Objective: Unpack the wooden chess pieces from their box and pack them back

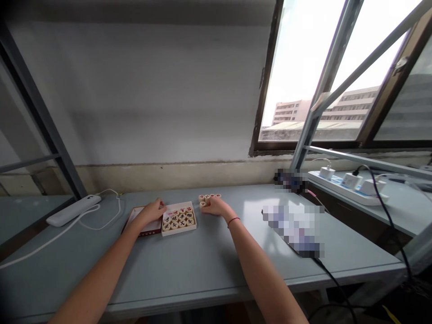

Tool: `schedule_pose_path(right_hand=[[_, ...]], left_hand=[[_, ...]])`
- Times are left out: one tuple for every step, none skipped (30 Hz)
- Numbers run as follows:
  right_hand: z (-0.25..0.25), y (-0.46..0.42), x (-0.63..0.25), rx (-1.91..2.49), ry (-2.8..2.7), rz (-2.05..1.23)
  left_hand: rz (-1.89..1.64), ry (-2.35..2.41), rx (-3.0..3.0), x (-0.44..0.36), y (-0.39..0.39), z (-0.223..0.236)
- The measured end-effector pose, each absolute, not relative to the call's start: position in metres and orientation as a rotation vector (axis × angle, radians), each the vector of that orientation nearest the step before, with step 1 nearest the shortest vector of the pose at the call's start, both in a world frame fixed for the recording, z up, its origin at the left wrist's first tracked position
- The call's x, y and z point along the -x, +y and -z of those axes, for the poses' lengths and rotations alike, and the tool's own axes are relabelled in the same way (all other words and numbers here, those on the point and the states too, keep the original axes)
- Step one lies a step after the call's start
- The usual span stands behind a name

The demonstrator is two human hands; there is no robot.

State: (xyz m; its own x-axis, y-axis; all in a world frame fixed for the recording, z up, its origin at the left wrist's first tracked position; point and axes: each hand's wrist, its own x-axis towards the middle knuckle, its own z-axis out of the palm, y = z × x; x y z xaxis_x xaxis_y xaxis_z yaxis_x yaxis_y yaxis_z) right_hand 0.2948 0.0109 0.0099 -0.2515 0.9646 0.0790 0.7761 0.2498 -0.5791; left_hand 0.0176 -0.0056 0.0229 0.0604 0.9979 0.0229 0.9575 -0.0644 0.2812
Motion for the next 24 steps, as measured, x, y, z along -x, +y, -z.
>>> schedule_pose_path(right_hand=[[-0.008, 0.011, -0.293, 1.597, -2.146, -0.542], [-0.006, 0.012, -0.290, 1.611, -2.178, -0.501], [-0.004, 0.013, -0.288, 1.628, -2.196, -0.470], [-0.003, 0.014, -0.286, 1.643, -2.185, -0.426], [-0.001, 0.015, -0.285, 1.654, -2.173, -0.391], [0.000, 0.016, -0.284, 1.663, -2.166, -0.368], [0.001, 0.017, -0.283, 1.668, -2.161, -0.347], [0.002, 0.018, -0.283, 1.671, -2.161, -0.330], [0.002, 0.018, -0.282, 1.675, -2.165, -0.316], [0.003, 0.018, -0.282, 1.681, -2.170, -0.308], [0.003, 0.018, -0.281, 1.691, -2.173, -0.305], [0.002, 0.017, -0.281, 1.705, -2.172, -0.307], [0.002, 0.017, -0.281, 1.720, -2.169, -0.314], [0.001, 0.016, -0.281, 1.733, -2.164, -0.324], [0.000, 0.015, -0.281, 1.741, -2.160, -0.335], [-0.001, 0.014, -0.281, 1.745, -2.161, -0.348], [-0.003, 0.013, -0.280, 1.741, -2.167, -0.359], [-0.006, 0.011, -0.279, 1.727, -2.174, -0.368], [-0.008, 0.010, -0.278, 1.702, -2.180, -0.375], [-0.011, 0.008, -0.276, 1.662, -2.177, -0.389], [-0.014, 0.006, -0.273, 1.605, -2.169, -0.420], [-0.016, 0.003, -0.269, 1.533, -2.162, -0.472], [-0.017, 0.001, -0.264, 1.452, -2.159, -0.539], [-0.018, -0.001, -0.260, 1.379, -2.159, -0.606]], left_hand=[[-0.316, 2.008, -2.141, -0.018, -0.006, -0.023], [-0.318, 2.006, -2.144, -0.019, -0.006, -0.022], [-0.321, 2.003, -2.148, -0.019, -0.005, -0.022], [-0.326, 2.000, -2.152, -0.019, -0.005, -0.021], [-0.331, 1.997, -2.157, -0.018, -0.005, -0.021], [-0.337, 1.994, -2.162, -0.018, -0.004, -0.020], [-0.343, 1.993, -2.168, -0.018, -0.003, -0.019], [-0.350, 1.993, -2.174, -0.017, -0.003, -0.018], [-0.356, 1.994, -2.180, -0.017, -0.002, -0.017], [-0.362, 1.996, -2.185, -0.017, -0.001, -0.016], [-0.366, 1.998, -2.189, -0.017, 0.000, -0.014], [-0.371, 2.002, -2.193, -0.017, 0.000, -0.013], [-0.375, 2.009, -2.195, -0.018, 0.000, -0.013], [-0.378, 2.018, -2.197, -0.018, 0.000, -0.012], [-0.380, 2.030, -2.197, -0.018, 0.000, -0.013], [-0.384, 2.044, -2.198, -0.019, -0.001, -0.014], [-0.389, 2.058, -2.203, -0.020, -0.002, -0.015], [-0.402, 2.070, -2.218, -0.021, -0.004, -0.018], [-0.421, 2.071, -2.250, -0.023, -0.006, -0.020], [-0.440, 2.062, -2.295, -0.025, -0.008, -0.023], [-0.457, 2.038, -2.353, -0.027, -0.010, -0.025], [-0.457, 2.003, -2.412, -0.030, -0.012, -0.027], [-0.443, 1.968, -2.456, -0.034, -0.014, -0.029], [-0.425, 1.934, -2.482, -0.037, -0.016, -0.029]])
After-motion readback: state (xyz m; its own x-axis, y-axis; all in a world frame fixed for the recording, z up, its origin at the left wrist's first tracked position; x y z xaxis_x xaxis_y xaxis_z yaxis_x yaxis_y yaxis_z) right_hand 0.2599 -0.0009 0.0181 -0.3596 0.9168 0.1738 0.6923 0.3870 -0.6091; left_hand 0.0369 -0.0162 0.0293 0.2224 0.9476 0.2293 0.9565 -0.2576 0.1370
